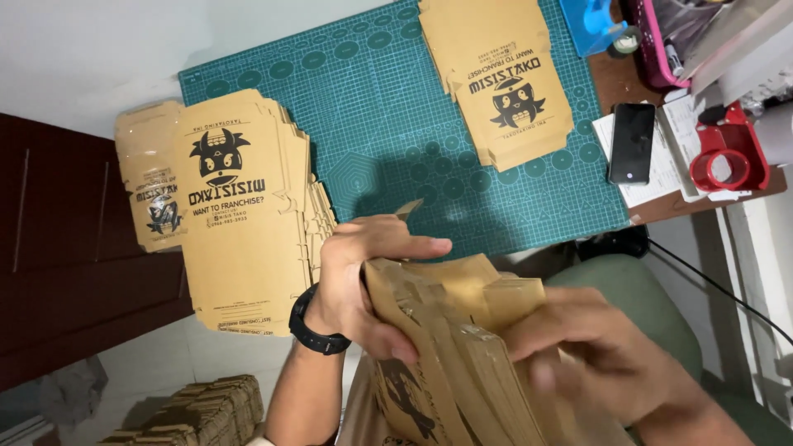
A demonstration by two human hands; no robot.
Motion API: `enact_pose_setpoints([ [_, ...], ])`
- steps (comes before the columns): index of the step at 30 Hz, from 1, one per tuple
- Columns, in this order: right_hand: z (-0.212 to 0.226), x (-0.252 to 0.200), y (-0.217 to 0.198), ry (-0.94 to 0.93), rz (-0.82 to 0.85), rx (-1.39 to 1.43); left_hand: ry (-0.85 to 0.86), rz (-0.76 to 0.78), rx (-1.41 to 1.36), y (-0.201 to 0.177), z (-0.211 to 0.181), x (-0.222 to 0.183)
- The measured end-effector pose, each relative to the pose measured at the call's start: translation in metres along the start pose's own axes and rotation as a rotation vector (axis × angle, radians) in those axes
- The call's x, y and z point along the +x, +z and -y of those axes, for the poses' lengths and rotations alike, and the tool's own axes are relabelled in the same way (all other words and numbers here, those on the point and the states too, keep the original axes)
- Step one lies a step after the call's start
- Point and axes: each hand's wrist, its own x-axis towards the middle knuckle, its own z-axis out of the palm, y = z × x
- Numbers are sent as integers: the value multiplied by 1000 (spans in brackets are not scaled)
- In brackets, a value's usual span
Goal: Organizing and stacking flat-packed cardboard boxes on a work surface.
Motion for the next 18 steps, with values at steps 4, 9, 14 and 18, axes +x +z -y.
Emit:
enact_pose_setpoints([
  [4,4,-4,-1,229,-53,5,-10,-2,-12,-1,2,2],
  [9,-9,4,-7,150,5,176,-17,-39,-16,-3,7,-2],
  [14,-21,9,-15,132,39,201,3,-56,8,-9,5,3],
  [18,-32,16,-24,112,89,205,43,-101,26,-10,9,5],
])
